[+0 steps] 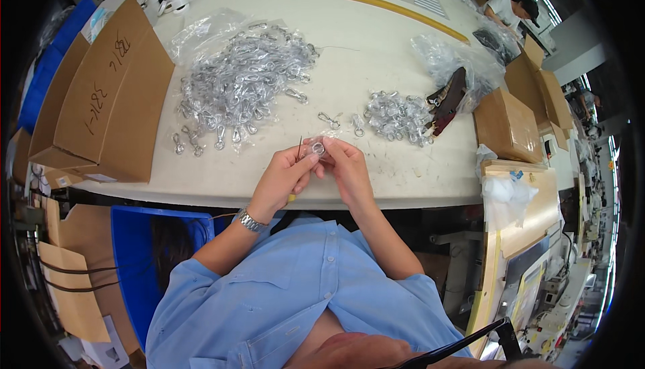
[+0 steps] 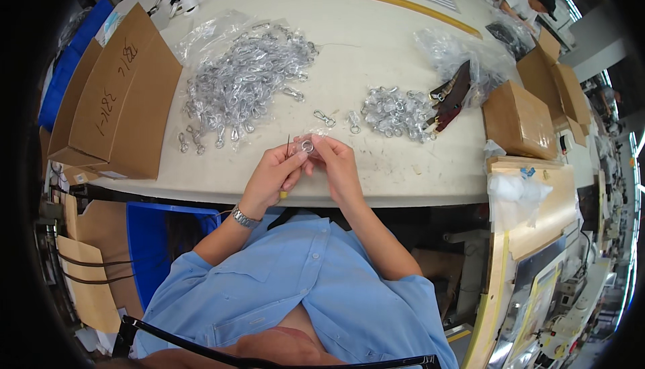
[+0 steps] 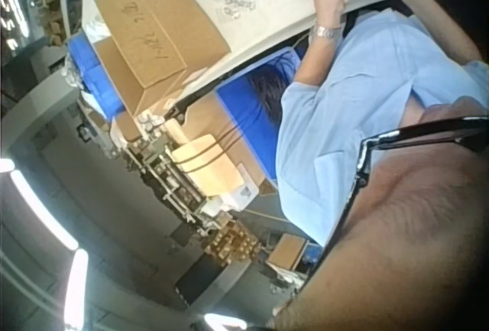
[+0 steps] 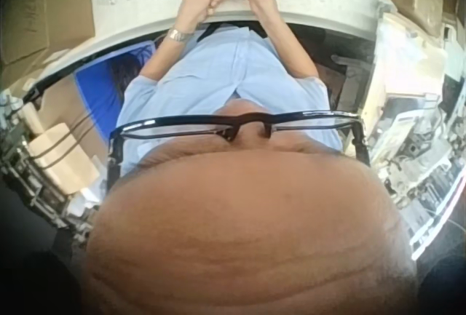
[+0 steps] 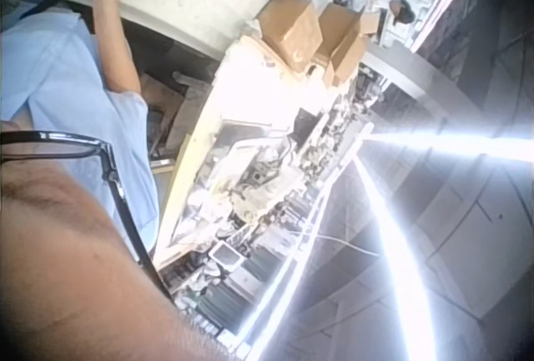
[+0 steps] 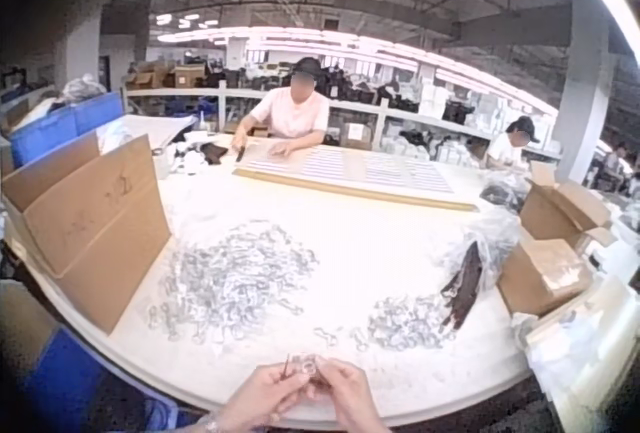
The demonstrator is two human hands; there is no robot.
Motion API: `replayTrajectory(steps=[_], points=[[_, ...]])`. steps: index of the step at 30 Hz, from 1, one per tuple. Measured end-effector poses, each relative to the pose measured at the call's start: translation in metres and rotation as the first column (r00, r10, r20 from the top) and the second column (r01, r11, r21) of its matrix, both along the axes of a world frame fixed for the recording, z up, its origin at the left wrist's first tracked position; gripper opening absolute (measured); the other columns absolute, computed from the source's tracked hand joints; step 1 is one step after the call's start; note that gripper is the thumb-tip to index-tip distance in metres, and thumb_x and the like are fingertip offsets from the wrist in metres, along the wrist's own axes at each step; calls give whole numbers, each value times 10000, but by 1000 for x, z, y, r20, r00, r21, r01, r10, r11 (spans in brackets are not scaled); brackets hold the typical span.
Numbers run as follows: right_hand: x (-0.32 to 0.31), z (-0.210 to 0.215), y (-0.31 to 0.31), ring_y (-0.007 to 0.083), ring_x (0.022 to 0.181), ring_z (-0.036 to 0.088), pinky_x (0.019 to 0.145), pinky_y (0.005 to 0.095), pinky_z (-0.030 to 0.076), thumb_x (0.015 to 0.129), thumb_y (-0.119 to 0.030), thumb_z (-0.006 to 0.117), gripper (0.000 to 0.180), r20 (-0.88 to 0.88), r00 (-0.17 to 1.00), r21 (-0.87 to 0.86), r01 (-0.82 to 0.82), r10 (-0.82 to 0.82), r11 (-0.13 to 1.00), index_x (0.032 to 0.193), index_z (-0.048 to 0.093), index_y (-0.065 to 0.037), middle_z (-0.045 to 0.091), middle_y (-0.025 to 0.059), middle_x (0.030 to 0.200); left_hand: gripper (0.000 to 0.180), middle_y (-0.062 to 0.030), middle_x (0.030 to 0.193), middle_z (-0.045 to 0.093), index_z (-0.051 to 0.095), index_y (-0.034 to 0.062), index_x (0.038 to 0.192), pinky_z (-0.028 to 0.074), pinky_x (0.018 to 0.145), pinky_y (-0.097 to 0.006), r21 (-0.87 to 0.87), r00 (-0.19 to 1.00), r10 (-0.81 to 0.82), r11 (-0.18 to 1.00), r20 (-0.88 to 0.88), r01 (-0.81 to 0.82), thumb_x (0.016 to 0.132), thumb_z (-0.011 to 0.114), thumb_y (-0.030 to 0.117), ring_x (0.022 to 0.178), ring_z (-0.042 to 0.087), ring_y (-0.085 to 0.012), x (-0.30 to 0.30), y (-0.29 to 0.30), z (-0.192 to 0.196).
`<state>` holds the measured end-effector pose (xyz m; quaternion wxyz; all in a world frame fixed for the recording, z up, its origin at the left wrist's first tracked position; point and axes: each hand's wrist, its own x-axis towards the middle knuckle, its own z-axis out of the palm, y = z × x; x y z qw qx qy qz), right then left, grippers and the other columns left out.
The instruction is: The person assembles small metal ring hardware components using a needle-like tool.
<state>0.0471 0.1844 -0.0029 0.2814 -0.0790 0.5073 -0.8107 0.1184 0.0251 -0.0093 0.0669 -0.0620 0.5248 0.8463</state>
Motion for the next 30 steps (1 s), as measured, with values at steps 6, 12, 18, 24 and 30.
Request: replayTrajectory(steps=[6, 12, 18, 24, 30], points=[[-6, -6, 5, 133, 901, 710, 877, 296, 580, 1074, -249, 654, 311, -23, 996, 76, 89, -87, 993, 1112, 780, 33, 788, 103, 1077, 221, -71, 935, 746, 655, 9, 1115, 320, 463, -178, -105, 996, -91, 990, 9, 91, 1113, 567, 212, 541, 460, -4, 0, -12, 14], [-4, -5, 5, 148, 999, 728, 924, 312, 581, 1082, -251, 648, 319, 34, 989, 55, 145, -147, 988, 1179, 762, 30, 781, 103, 1140, 197, -63, 927, 756, 641, 37, 1096, 315, 476, -170, -153, 1000, -7, 988, 30, 12, 1116, 561, 216, 566, 476, -2, -1, -25, 16], [-2, -8, 1, 163, 1035, 737, 938, 327, 589, 1067, -222, 675, 292, 68, 987, -9, 146, -145, 989, 1203, 748, 26, 775, 125, 1184, 202, -37, 936, 757, 692, 33, 1054, 308, 480, -171, -187, 1000, 25, 982, 19, -21, 1098, 604, 209, 613, 476, 6, -4, -21, 14], [-8, -8, 7, 233, 1057, 759, 983, 391, 605, 1080, -207, 646, 292, 98, 977, -35, 192, -187, 981, 1221, 708, 41, 764, 187, 1207, 227, 52, 852, 666, 771, -12, 1096, 274, 491, -186, -407, 985, 108, 901, -132, -153, 1056, 682, 193, 604, 410, 10, -3, -27, 14], [-6, -8, 6, 240, 1052, 763, 991, 401, 609, 1086, -223, 639, 302, 124, 977, -54, 180, -173, 982, 1208, 706, 45, 765, 192, 1199, 203, 47, 816, 658, 779, 4, 1100, 263, 469, -197, -162, 978, 202, 965, -51, -208, 1044, 693, 179, 542, 373, 15, -4, -24, 16]])
